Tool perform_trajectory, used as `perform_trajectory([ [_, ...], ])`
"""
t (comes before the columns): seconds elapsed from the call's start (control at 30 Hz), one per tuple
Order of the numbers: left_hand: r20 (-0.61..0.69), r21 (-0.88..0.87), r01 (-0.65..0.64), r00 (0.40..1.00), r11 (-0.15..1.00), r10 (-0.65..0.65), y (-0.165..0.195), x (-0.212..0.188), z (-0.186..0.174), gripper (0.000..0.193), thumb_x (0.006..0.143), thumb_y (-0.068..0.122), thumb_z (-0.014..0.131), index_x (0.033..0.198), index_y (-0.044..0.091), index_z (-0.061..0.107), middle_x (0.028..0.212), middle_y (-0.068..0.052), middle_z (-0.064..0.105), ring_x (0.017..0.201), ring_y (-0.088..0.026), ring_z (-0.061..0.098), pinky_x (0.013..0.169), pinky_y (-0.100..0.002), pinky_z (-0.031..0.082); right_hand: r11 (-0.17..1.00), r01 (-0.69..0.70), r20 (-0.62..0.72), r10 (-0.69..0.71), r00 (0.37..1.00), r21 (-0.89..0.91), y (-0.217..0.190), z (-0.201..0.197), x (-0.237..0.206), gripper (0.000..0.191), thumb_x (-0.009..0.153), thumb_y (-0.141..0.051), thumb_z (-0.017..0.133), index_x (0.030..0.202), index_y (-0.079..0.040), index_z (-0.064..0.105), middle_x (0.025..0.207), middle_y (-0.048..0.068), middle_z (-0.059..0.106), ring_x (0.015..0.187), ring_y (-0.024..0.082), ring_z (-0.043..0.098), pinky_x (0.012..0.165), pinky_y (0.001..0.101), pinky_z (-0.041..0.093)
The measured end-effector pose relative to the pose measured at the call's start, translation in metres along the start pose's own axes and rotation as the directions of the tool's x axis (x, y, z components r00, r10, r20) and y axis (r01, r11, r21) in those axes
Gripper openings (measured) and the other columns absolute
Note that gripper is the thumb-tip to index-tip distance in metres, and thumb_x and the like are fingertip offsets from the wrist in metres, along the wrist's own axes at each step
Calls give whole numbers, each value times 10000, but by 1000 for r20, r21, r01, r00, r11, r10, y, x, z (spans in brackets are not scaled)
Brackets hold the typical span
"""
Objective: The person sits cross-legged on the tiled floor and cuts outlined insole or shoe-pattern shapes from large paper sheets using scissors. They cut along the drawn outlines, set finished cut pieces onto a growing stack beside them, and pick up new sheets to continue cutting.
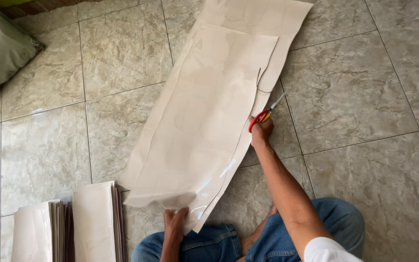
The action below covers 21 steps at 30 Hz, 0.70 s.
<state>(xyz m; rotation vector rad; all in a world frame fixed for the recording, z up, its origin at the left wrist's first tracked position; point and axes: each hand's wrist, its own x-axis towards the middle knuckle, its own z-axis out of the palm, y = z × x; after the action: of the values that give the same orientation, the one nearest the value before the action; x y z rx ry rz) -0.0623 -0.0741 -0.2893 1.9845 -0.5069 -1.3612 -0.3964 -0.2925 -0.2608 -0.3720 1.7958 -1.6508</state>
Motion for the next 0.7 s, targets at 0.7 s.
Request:
perform_trajectory([
  [0.7, 43, 256, -476, 875, 842, 482, 59, 13, 80, 219, 961, 138, 642, 1144, 24, 680, 1026, -128, 747, 932, -239, 713, 820, -349, 554, 859, -512, 56, 512, 857, -18, 10, -195, -15, 422, 968, -260, 723, 1250, 4, 553, 1102, 215, 676, 871, 334, 758, 679, 451, 644],
])
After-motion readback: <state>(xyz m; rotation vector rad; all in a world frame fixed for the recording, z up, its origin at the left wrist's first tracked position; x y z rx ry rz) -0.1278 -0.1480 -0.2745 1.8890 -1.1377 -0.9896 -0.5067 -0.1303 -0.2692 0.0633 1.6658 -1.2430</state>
